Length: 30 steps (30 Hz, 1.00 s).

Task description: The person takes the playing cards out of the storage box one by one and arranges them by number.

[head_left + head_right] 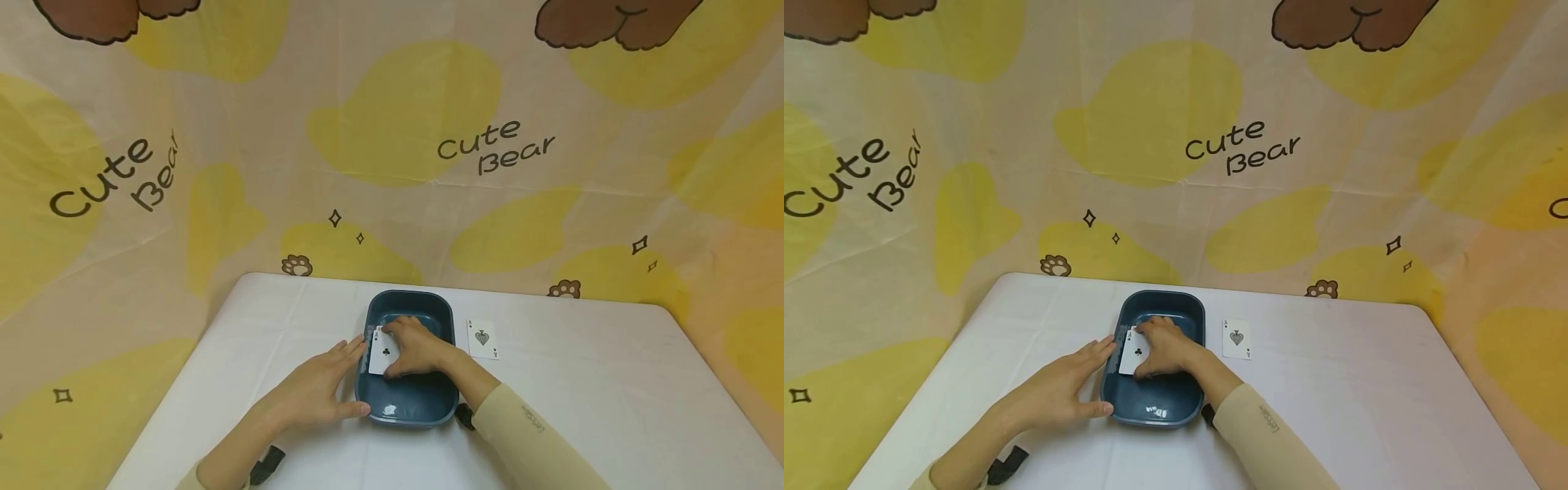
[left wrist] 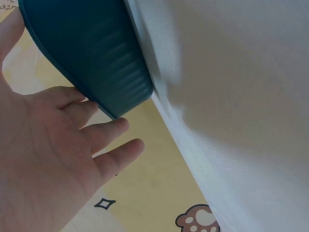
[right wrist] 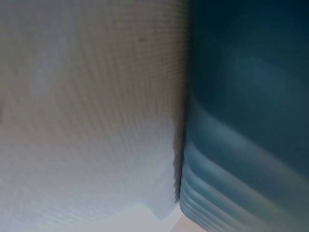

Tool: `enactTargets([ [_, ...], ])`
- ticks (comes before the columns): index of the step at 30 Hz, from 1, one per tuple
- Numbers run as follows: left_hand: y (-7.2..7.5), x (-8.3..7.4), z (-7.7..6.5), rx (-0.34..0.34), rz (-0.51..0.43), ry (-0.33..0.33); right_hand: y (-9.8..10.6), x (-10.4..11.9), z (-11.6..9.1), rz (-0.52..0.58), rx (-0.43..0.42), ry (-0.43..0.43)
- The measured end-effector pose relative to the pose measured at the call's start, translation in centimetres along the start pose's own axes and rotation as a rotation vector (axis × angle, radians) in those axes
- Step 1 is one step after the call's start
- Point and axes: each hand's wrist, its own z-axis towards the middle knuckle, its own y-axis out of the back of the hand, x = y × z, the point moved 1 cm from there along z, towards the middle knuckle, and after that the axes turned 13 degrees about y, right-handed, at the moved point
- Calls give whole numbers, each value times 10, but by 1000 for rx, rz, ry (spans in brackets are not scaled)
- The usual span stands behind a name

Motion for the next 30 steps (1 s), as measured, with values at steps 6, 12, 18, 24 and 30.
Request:
enactTargets([
  [6,1,-2,0,9,5,18,7,2,-3,18,-24,21],
  [12,2,-3,0,9,-2,14,16,5,-6,35,-60,30],
  [18,1,-3,-1,18,4,39,23,7,-12,91,-89,28],
  [24,1,-3,-2,18,2,47,30,8,-18,116,-115,30],
  [30,2,-5,-2,14,-5,35,39,10,-24,118,-137,37],
])
